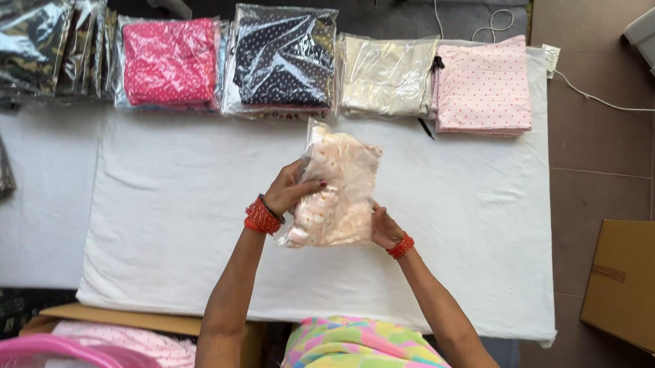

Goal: The person sits at a table and packages folded clothes into clear plastic bags. They pick up a folded garment, place it into a bag, and then seal the bag before moving it to a stack of packaged items.

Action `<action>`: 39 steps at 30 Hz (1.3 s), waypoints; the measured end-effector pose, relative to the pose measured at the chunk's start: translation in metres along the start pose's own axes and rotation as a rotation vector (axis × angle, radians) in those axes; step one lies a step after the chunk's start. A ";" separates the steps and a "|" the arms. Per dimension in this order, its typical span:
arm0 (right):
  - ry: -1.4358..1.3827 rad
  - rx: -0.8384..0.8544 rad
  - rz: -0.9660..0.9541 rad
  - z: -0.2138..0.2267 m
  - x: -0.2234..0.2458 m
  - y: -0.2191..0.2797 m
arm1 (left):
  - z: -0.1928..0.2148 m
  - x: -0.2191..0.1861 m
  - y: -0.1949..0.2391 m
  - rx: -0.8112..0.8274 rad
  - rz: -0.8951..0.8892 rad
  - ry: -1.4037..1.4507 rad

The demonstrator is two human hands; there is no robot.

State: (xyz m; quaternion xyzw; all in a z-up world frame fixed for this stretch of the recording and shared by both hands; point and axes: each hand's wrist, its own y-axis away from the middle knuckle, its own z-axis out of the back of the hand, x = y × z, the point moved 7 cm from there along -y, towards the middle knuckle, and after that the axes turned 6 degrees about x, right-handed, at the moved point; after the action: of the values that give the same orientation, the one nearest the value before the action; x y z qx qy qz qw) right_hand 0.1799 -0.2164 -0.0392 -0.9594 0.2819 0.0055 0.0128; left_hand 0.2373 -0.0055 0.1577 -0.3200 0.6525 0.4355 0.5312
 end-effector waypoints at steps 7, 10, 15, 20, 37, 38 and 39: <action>0.903 -0.578 0.577 0.022 0.255 -0.007 | 0.078 0.032 -0.223 0.122 -0.116 0.426; 1.039 -0.615 0.715 -0.044 0.329 -0.044 | 0.131 0.086 -0.329 0.090 -0.131 0.543; 1.386 -1.011 0.515 -0.038 0.393 -0.072 | 0.175 0.194 -0.432 -0.235 -0.083 0.367; 1.801 -1.127 0.453 0.007 0.420 -0.066 | 0.149 0.268 -0.438 -0.620 0.346 -0.398; 2.344 -1.331 0.330 -0.017 0.348 -0.073 | 0.025 0.077 -0.361 -0.329 0.260 -1.556; 2.593 -1.390 0.273 -0.027 0.341 -0.074 | 0.013 0.068 -0.355 -0.314 0.091 -1.304; 2.589 -1.400 0.274 -0.027 0.340 -0.071 | 0.014 0.068 -0.353 -0.308 0.086 -1.306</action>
State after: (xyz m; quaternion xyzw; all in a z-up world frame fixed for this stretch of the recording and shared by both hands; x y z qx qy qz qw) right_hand 0.5042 -0.3408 -0.0165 -0.0738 0.1232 -0.7019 -0.6976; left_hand 0.5378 -0.1365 0.0100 -0.0367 0.1400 0.6486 0.7473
